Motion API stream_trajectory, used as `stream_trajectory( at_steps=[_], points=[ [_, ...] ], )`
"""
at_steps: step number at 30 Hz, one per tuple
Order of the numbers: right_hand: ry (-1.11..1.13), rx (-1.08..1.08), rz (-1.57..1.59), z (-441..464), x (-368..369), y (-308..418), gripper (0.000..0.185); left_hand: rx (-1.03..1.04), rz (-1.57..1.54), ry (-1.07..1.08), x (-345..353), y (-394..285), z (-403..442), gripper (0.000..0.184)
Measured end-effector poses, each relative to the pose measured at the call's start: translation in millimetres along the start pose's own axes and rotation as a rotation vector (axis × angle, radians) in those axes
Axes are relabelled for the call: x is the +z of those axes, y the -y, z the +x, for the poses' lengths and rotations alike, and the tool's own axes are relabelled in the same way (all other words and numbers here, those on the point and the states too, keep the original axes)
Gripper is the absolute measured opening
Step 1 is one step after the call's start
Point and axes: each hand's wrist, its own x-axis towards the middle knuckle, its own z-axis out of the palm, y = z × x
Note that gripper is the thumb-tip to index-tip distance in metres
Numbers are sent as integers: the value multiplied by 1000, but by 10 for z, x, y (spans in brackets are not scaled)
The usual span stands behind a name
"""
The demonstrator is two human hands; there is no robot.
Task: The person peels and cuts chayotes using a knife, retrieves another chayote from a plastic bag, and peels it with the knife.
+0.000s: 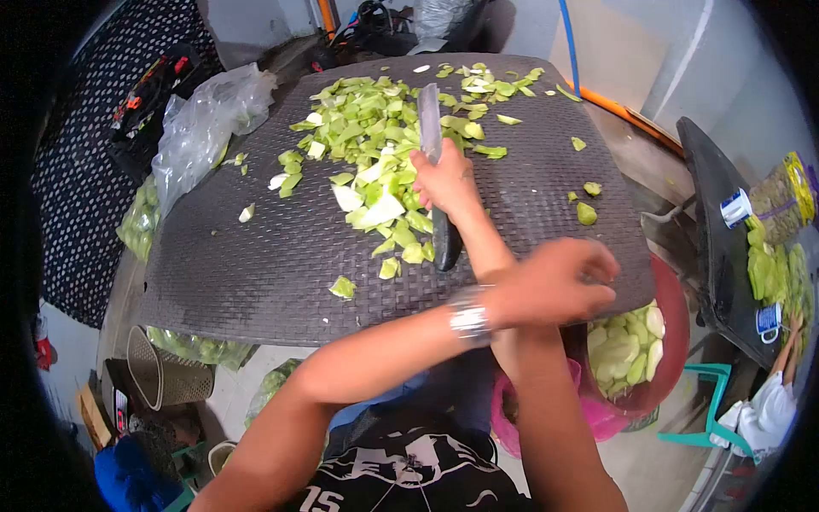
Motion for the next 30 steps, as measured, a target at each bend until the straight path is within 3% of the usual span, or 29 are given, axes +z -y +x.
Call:
stream_trajectory(
  at_steps=[1, 2, 4, 6, 8, 10, 11, 12, 15, 17, 18, 20, 23, 25, 28, 30],
  points=[
    [6, 7, 1, 4, 4, 3, 41, -82, -180, -24, -268, -129, -333, 34],
    [-21, 38, 1, 13, 37, -7, 30, 56, -151, -117, -545, -218, -713, 31],
    [2, 25, -8, 97, 8, -21, 32, -122, -336, -322, -1003, -552, -1581, 26],
    [23, 37, 9, 14, -7, -31, 32, -132, -193, -540, -1373, -462, -2436, 30],
    [-11, 13, -10, -37, -20, 56, 28, -268, -102, -727, -1562, -253, -3256, 24],
    [-62, 35, -156, -48, -52, 196, 27, -626, 3, -800, -1620, -25, -3952, 18],
    [-81, 88, -220, -81, -53, 198, 27, -525, -258, -855, -1540, 92, -4302, 16],
    [-84, 27, -243, -105, -56, 197, 26, -441, -421, -763, -1513, 226, -4651, 16],
    [-99, -105, -312, -158, -27, 252, 25, -731, -361, -640, -1271, 280, -5137, 26],
    [-139, -117, -362, -282, 25, 323, 24, -984, -238, -432, -1095, 430, -5239, 23],
    [-133, -101, -374, -344, 44, 414, 24, -882, -322, -253, -960, 839, -5592, 31],
    [-127, -245, -483, -253, 40, 223, 25, -1416, -109, -81, -515, 1363, -5830, 30],
    [-128, -375, -563, -316, 55, 256, 29, -1509, 622, -181, 72, 1812, -5868, 25],
    [-87, -361, -569, -325, 57, 248, 30, -1491, 825, -220, 249, 1737, -5682, 31],
    [-76, -364, -602, -334, 54, 246, 31, -1437, 928, -380, 471, 1760, -5647, 23],
    [-83, -354, -598, -329, 64, 239, 31, -1480, 958, -384, 511, 1622, -5500, 28]
  ],
)
